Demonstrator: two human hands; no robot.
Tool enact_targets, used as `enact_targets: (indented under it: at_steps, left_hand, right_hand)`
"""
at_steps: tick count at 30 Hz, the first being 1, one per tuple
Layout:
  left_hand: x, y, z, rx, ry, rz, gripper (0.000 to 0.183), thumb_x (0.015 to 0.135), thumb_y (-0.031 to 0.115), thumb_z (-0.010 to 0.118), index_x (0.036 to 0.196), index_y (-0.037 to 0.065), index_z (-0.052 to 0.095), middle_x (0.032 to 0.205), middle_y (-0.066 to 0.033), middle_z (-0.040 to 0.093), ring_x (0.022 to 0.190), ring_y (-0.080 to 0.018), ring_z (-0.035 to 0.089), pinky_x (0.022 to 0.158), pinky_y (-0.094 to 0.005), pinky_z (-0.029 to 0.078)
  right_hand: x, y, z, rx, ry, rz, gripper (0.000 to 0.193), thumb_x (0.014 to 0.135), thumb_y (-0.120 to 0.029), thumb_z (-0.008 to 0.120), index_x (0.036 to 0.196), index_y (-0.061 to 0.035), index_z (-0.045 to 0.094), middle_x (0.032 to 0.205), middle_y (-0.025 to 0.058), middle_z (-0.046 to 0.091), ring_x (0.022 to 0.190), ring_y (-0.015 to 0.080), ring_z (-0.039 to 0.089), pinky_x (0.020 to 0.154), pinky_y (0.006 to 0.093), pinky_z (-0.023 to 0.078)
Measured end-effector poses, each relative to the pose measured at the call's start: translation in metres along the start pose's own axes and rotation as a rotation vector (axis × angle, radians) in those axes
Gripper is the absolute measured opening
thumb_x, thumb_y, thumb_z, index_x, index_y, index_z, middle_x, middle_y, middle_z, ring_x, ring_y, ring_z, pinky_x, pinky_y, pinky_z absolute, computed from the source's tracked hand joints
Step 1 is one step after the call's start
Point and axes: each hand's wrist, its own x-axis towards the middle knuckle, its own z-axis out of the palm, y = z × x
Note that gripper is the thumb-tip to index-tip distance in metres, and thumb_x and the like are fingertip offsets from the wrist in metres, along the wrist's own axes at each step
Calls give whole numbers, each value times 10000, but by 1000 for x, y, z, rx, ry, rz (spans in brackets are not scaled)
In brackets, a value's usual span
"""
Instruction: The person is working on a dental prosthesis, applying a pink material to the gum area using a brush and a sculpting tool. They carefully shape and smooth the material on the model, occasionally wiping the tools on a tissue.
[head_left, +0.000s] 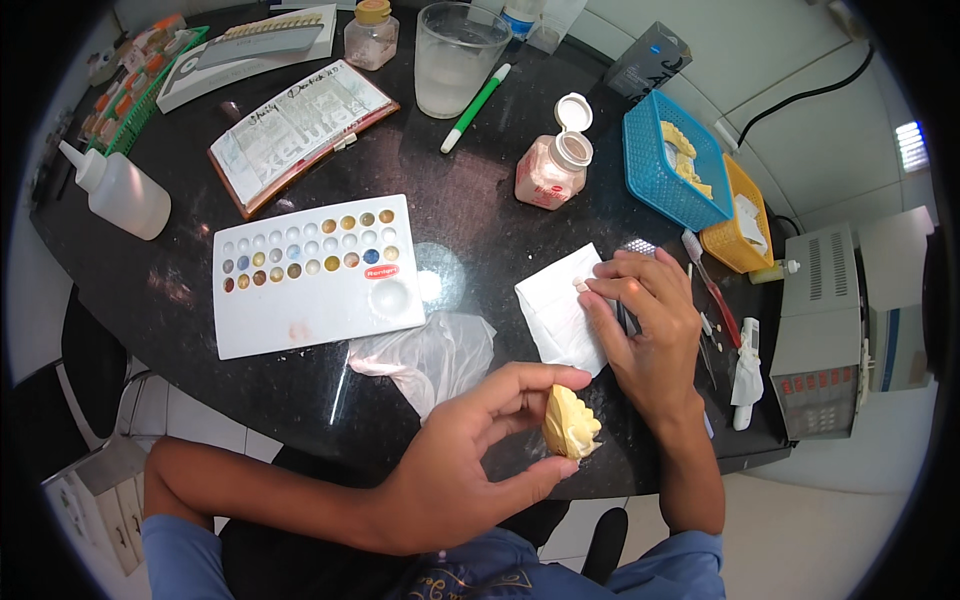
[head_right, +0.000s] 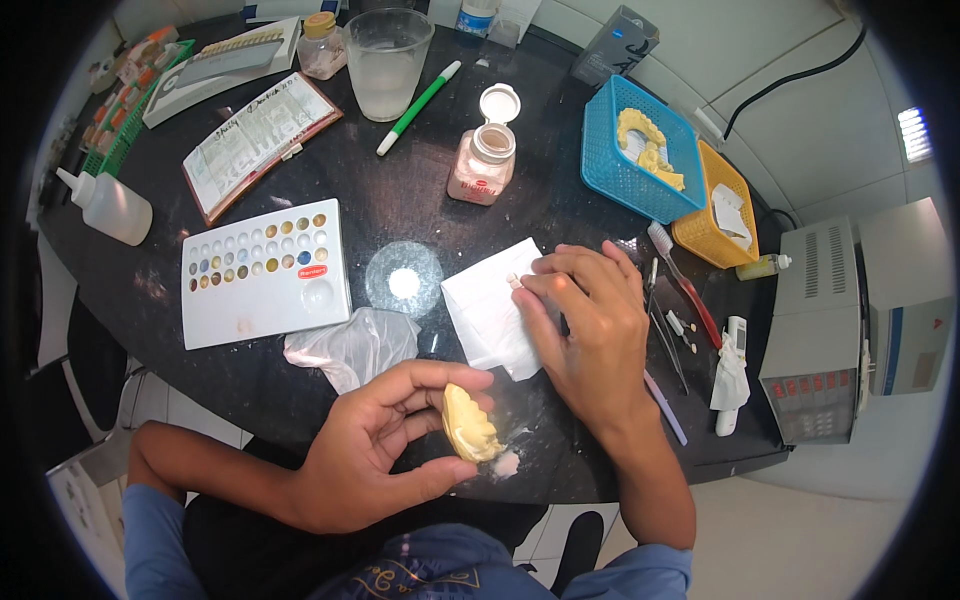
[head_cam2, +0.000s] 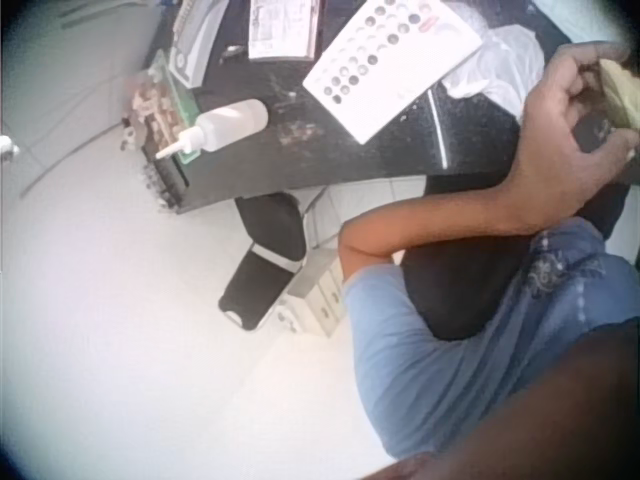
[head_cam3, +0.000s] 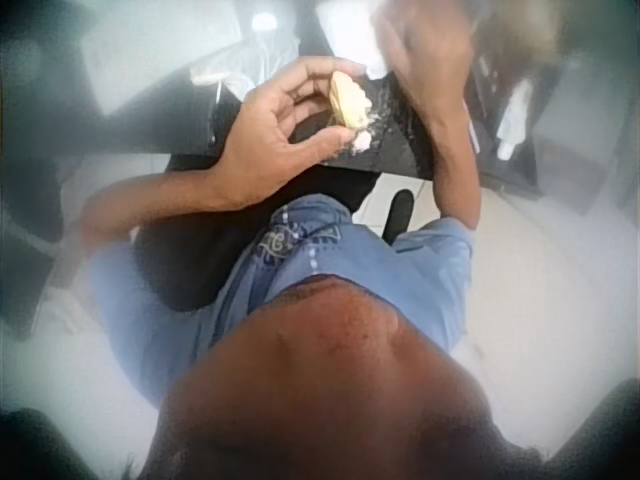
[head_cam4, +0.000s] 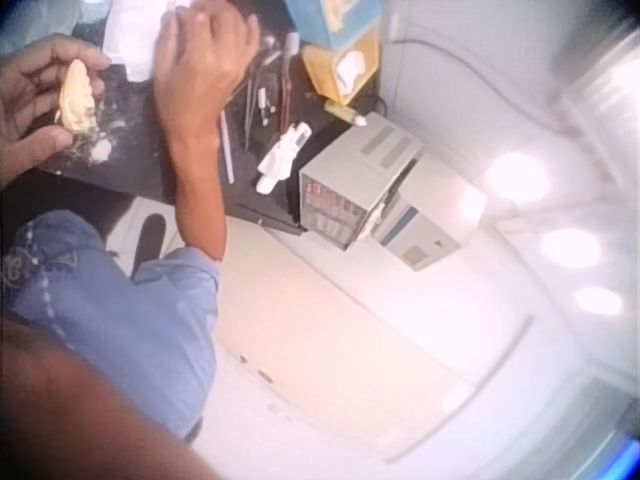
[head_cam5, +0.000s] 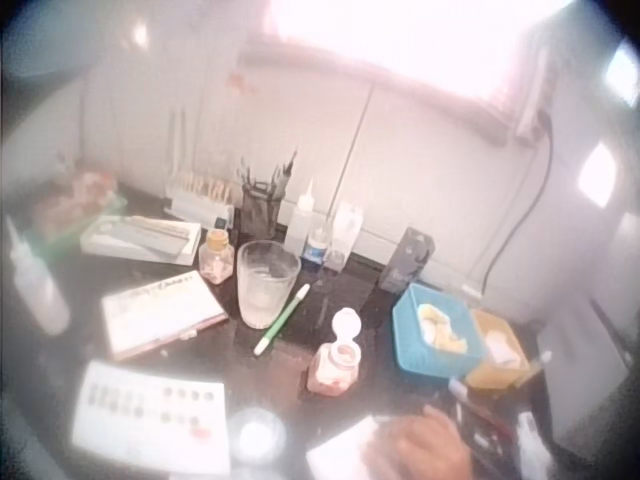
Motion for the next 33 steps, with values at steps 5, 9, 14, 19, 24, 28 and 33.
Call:
enact_targets:
  at_steps: [5, 9, 14, 19, 24, 28, 33]
  left_hand:
    - [8, 15, 1, -120, 109, -21, 614, 826, -73, 653, 1366, -37, 362, 1238, -124, 520, 1200, -170, 500, 1052, -315, 398]
    - [14, 15, -5, -212, 198, 9, 594, 848, -61, 629, 1373, -29, 352, 1180, -143, 572, 1190, -193, 532, 1037, -326, 426]
    - [17, 10, -10, -224, 236, 19, 575, 849, -62, 626, 1354, -28, 355, 1189, -155, 565, 1195, -209, 533, 1031, -339, 442]
    - [16, 5, -13, -218, 209, 52, 570, 845, -67, 628, 1342, -32, 351, 1248, -187, 527, 1200, -216, 529, 1031, -349, 446]
    - [3, 0, -13, -194, 34, 141, 612, 819, -91, 649, 1344, -43, 337, 1290, -232, 492, 1195, -227, 528, 1033, -360, 442]
    - [1, -2, -16, -43, 36, 222, 617, 806, -96, 666, 1329, -46, 341, 1250, -225, 508, 1169, -219, 537, 1018, -361, 452]
    - [6, 0, -14, -19, 85, 175, 615, 801, -78, 691, 1314, -41, 355, 1199, -194, 540, 1132, -202, 564, 983, -342, 483]
  right_hand:
    - [2, 3, -5, 128, 11, 56, 112, 750, -64, 736, 855, -53, 696, 907, 68, 675, 968, 257, 647, 948, 444, 432]
    - [1, -1, -18, 521, 23, 225, 112, 765, 7, 716, 874, 9, 690, 957, 119, 694, 953, 238, 655, 892, 352, 476]
    - [-5, -21, -32, 1099, -58, 446, 80, 840, 9, 677, 906, 54, 680, 964, 169, 683, 933, 205, 646, 833, 326, 500]
    - [-8, -36, -33, 1291, -133, 578, 121, 853, -78, 679, 883, 37, 653, 926, 199, 673, 884, 235, 656, 834, 367, 516]
    - [-15, -42, -38, 1389, -105, 641, 176, 850, -134, 689, 849, 33, 634, 887, 227, 660, 832, 290, 674, 830, 454, 550]
    - [-17, -39, -40, 1532, -168, 567, 91, 859, 25, 657, 934, 75, 651, 993, 232, 661, 932, 241, 665, 833, 330, 532]
    - [-17, -37, -37, 1480, -184, 535, 109, 855, 35, 659, 953, 81, 652, 996, 217, 663, 955, 238, 655, 857, 332, 519]
